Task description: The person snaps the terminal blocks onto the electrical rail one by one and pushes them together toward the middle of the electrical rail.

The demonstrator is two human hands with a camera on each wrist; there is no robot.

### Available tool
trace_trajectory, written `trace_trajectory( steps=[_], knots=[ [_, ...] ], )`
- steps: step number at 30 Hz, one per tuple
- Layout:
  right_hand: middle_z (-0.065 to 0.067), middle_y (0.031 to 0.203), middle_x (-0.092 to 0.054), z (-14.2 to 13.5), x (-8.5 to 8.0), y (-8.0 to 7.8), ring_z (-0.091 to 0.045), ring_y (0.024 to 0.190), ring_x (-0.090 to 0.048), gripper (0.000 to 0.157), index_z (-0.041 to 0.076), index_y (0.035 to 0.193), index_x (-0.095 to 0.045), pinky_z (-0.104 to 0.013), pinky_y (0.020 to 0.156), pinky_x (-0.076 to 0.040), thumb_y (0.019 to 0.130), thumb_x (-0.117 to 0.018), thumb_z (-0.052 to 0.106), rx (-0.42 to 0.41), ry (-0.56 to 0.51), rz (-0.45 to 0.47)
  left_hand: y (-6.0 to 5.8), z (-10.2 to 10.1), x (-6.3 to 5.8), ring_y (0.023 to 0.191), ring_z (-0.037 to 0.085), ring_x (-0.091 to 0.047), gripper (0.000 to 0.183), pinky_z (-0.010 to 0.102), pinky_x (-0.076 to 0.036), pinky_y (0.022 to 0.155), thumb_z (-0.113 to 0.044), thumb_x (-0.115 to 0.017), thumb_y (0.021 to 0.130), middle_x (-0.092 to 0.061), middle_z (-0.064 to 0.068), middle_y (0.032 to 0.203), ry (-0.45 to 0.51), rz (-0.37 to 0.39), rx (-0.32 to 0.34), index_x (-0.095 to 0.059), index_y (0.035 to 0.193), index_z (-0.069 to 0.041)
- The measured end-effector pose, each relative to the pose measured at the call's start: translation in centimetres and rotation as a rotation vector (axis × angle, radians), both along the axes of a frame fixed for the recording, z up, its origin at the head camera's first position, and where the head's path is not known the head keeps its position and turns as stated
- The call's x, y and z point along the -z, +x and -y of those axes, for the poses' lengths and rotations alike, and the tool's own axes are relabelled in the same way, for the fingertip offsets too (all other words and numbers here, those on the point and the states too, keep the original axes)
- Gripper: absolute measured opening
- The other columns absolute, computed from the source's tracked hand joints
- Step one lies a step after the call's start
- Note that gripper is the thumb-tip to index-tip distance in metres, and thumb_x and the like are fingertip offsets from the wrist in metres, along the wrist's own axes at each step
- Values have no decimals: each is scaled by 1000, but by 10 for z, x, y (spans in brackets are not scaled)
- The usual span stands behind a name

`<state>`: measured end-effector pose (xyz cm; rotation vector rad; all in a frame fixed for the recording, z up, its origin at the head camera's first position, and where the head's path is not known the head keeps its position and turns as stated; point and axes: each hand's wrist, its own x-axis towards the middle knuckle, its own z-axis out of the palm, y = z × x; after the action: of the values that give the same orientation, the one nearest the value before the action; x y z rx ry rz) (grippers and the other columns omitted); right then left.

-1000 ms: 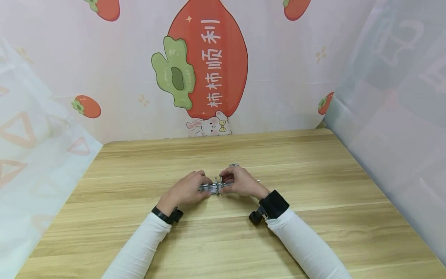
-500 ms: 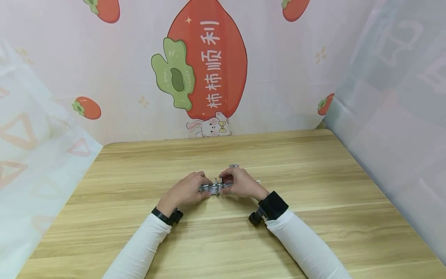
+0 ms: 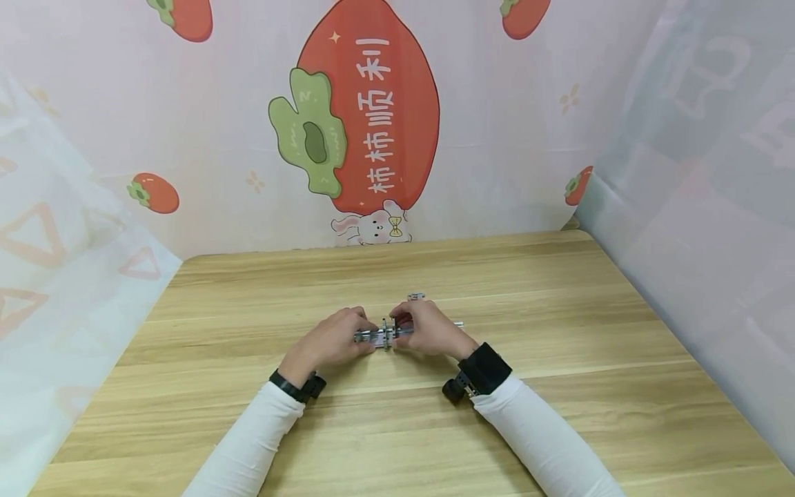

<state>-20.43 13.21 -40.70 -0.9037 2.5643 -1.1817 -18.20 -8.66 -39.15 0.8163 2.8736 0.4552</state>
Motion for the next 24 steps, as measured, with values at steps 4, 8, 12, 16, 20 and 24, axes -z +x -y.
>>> trace_trajectory(
  steps=[4, 8, 12, 16, 20, 24],
  knots=[
    [-5, 105, -60, 0, 0, 1, -14, 93, -59, 48, 3, 114, -58, -28, 82, -44, 72, -76, 17, -6, 3, -23, 0, 0, 0, 79, 13, -45, 34, 28, -37, 67, -32, -67, 82, -51, -3, 93, -7, -5, 5, -67, 111, -14],
    [-6, 105, -60, 0, -1, 1, -15, 93, -59, 48, 2, 114, -58, -28, 81, -45, 72, -76, 17, -14, 1, -29, 0, -1, 0, 79, 13, -45, 34, 28, -37, 67, -32, -67, 82, -51, -3, 94, -11, -9, 5, -67, 111, -15],
    [-7, 105, -60, 0, -2, 1, -15, 94, -60, 48, 1, 114, -58, -28, 81, -45, 72, -76, 17, -15, 7, -27, 0, -1, 0, 81, 13, -45, 34, 27, -38, 68, -32, -67, 82, -52, -3, 95, -16, -9, -5, -67, 112, -15],
    [-7, 105, -60, 0, -3, 2, -14, 94, -60, 48, 1, 114, -58, -28, 81, -45, 72, -76, 16, -16, 11, -24, 0, -2, 1, 80, 13, -45, 33, 28, -38, 68, -31, -67, 82, -52, -2, 95, -10, -3, -6, -68, 111, -15],
    [-6, 105, -60, 1, -4, 2, -14, 94, -60, 48, 0, 114, -58, -27, 80, -45, 72, -76, 15, -20, 13, -32, 0, -2, 0, 79, 14, -45, 31, 28, -38, 67, -30, -67, 82, -52, -2, 94, -4, 2, -5, -68, 109, -16],
    [-5, 105, -60, 1, -3, 2, -13, 93, -60, 48, 1, 114, -58, -26, 79, -45, 72, -76, 15, -20, 28, -52, 0, -2, 0, 79, 14, -45, 30, 28, -38, 67, -31, -67, 82, -52, -2, 94, -8, 2, -8, -68, 109, -16]
  ],
)
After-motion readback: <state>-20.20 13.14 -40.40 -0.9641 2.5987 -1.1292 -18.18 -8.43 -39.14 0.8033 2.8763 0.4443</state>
